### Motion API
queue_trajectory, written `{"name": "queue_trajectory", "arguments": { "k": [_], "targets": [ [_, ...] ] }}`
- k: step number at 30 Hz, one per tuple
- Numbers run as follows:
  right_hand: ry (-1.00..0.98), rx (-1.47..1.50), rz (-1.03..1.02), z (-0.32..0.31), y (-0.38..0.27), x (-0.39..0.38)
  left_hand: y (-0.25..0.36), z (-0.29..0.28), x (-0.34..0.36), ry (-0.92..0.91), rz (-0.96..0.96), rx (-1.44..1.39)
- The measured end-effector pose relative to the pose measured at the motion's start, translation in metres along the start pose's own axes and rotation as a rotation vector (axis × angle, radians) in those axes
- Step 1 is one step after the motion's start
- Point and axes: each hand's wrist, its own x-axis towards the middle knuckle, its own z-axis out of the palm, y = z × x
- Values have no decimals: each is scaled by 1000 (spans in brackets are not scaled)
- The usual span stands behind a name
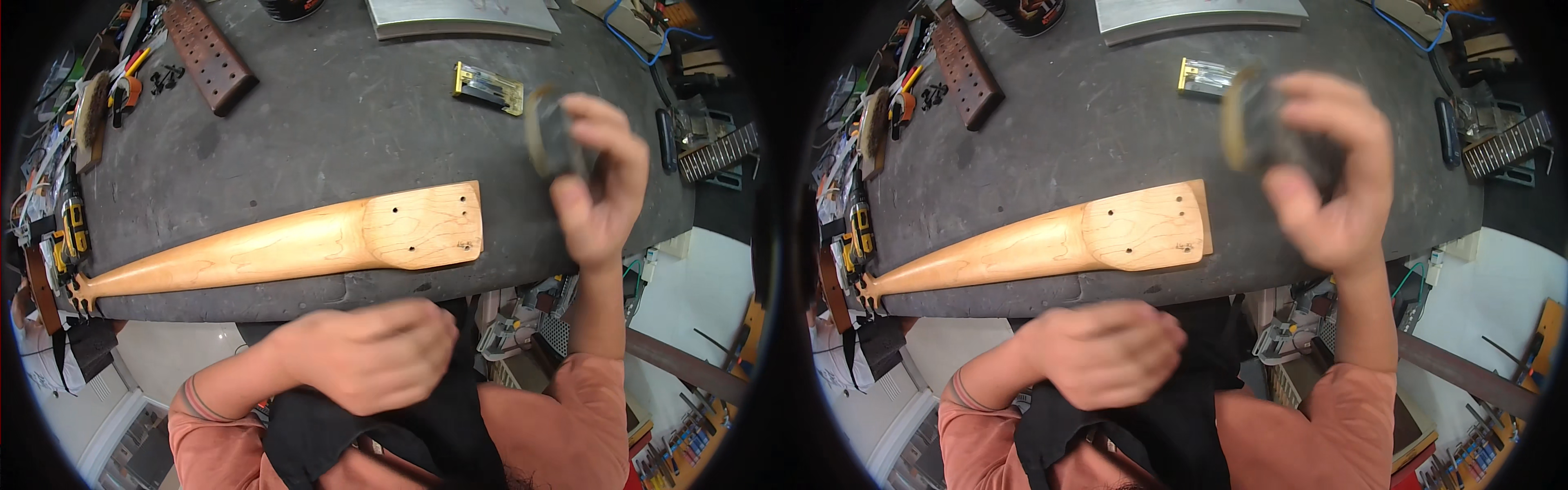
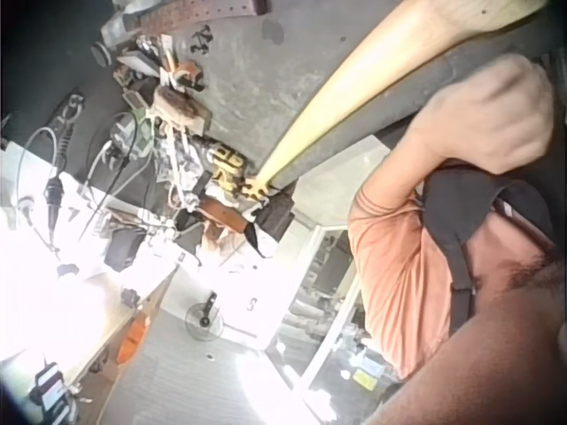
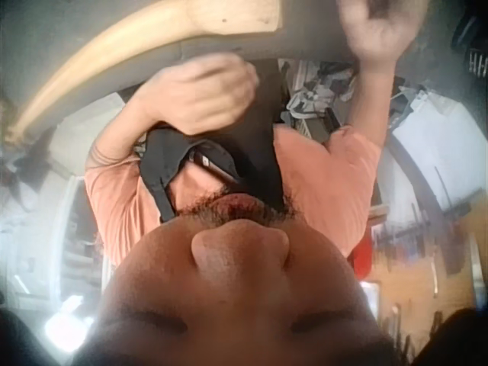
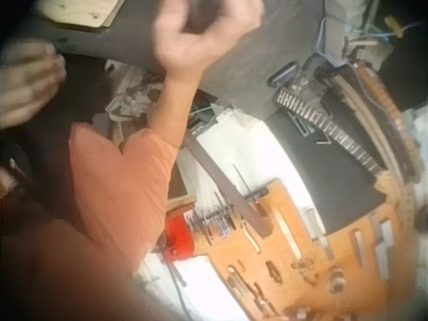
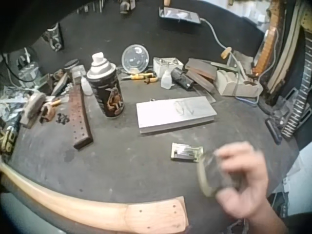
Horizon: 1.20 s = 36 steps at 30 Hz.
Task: The person sands the back of a guitar neck with a sanding block, then flips it to inspect the fretboard. They use a power drill to tighten the tuning pegs on the headstock and then use a screwdriver to adjust the truss rod. The person repeatedly runs their fingers along the fretboard to check for smoothness.
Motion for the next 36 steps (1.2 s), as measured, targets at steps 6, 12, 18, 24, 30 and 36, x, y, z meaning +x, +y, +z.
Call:
{"name": "queue_trajectory", "arguments": {
  "k": [6, 12, 18, 24, 30, 36],
  "targets": [
    [-502, -380, -160, 13, -65, 3, -17, -44, -15, 42, -644, 336],
    [-541, -516, -275, 39, -78, 25, -22, -38, -18, 15, -676, 381],
    [-586, -576, -279, 29, -85, 24, -19, -37, -20, 21, -699, 361],
    [-600, -554, -279, 28, -87, 21, -19, -37, -23, 38, -689, 366],
    [-545, -580, -314, 52, -87, 26, -18, -38, -23, 44, -701, 364],
    [-536, -570, -241, 47, -93, 17, -21, -37, -23, 60, -682, 360]
  ]
}}
